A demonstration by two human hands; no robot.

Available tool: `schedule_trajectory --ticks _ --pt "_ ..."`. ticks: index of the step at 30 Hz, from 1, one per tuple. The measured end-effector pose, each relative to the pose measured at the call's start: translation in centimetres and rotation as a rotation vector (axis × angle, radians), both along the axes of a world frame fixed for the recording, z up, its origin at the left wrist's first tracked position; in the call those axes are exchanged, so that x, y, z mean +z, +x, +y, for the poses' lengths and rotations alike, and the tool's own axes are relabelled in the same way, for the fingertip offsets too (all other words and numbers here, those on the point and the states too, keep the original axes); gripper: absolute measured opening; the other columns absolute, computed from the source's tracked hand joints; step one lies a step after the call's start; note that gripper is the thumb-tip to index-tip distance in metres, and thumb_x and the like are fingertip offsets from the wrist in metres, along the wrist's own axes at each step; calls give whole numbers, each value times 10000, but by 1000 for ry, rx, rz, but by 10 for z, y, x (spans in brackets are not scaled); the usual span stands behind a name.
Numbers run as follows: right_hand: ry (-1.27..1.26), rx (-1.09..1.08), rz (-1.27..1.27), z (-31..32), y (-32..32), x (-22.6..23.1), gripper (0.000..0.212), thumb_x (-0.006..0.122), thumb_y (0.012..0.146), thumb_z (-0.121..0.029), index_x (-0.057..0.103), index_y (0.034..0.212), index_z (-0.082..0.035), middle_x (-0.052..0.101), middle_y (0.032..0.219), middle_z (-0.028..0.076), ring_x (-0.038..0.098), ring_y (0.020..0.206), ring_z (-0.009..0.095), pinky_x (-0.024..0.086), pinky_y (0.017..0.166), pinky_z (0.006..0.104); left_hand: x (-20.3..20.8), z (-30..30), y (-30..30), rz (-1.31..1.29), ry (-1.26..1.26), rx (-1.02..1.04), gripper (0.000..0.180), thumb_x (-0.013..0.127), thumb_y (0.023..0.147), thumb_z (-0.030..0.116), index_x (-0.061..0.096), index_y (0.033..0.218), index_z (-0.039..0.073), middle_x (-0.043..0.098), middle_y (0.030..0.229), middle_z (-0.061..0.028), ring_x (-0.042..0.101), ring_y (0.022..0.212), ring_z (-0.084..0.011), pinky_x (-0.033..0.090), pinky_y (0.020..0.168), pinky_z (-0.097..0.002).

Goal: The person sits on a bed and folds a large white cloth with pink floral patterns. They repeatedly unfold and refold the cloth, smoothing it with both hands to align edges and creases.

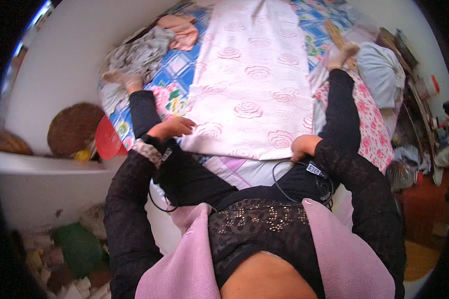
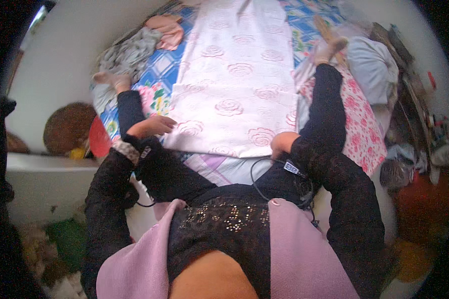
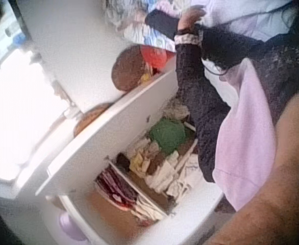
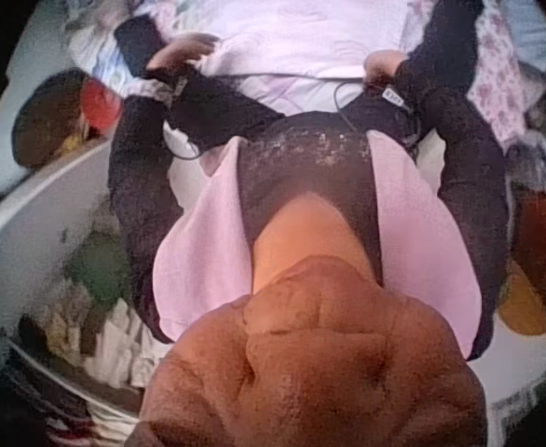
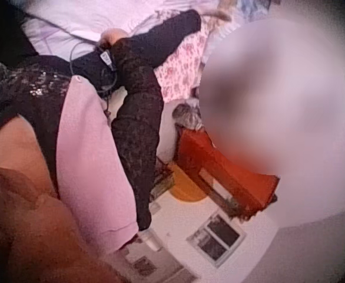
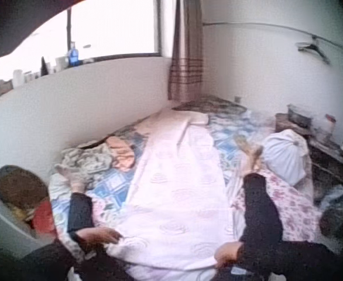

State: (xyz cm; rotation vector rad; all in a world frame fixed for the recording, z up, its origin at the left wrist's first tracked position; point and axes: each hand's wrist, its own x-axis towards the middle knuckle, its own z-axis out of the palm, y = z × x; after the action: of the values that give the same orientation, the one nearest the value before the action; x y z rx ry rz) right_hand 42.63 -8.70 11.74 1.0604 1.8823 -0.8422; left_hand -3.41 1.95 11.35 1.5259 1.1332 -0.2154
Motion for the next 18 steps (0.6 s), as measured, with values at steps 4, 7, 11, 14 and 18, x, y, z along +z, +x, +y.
schedule_trajectory --ticks 4,7,11,14,18 --pt "-79 -259 10 16 7 -10 338 699 677 -346 704 826 -42 669 806 146 640 700 270 478 620 391 10 49 2 -202 37 381 487 648 770 159 538 1227 31 591 1156 -54 561 995 -159 475 791 -322" --pt "-231 -298 -205 29 7 -24 255 717 660 -251 722 829 -60 684 846 130 651 720 258 493 643 393 3 73 5 -123 56 523 540 619 814 225 476 1306 51 565 1200 -74 538 1056 -197 416 899 -354" --pt "-199 -41 -249 23 5 -41 290 742 635 -241 727 864 -63 690 896 132 661 809 262 505 727 396 -32 99 -4 -116 108 649 526 609 829 240 471 1303 59 569 1166 -63 540 1042 -201 418 894 -361" --pt "-226 -66 -190 26 4 -43 288 722 669 -267 722 868 -59 690 877 121 652 796 258 500 729 382 -60 120 -11 -167 76 753 556 590 835 238 441 1337 52 551 1214 -95 550 1054 -265 429 890 -384" --pt "-285 -292 49 62 3 -26 331 660 756 -343 704 906 -52 688 838 92 626 731 228 488 720 353 -81 143 -10 -387 -55 817 421 577 879 313 491 1190 43 584 1047 -83 577 916 -193 479 787 -311"
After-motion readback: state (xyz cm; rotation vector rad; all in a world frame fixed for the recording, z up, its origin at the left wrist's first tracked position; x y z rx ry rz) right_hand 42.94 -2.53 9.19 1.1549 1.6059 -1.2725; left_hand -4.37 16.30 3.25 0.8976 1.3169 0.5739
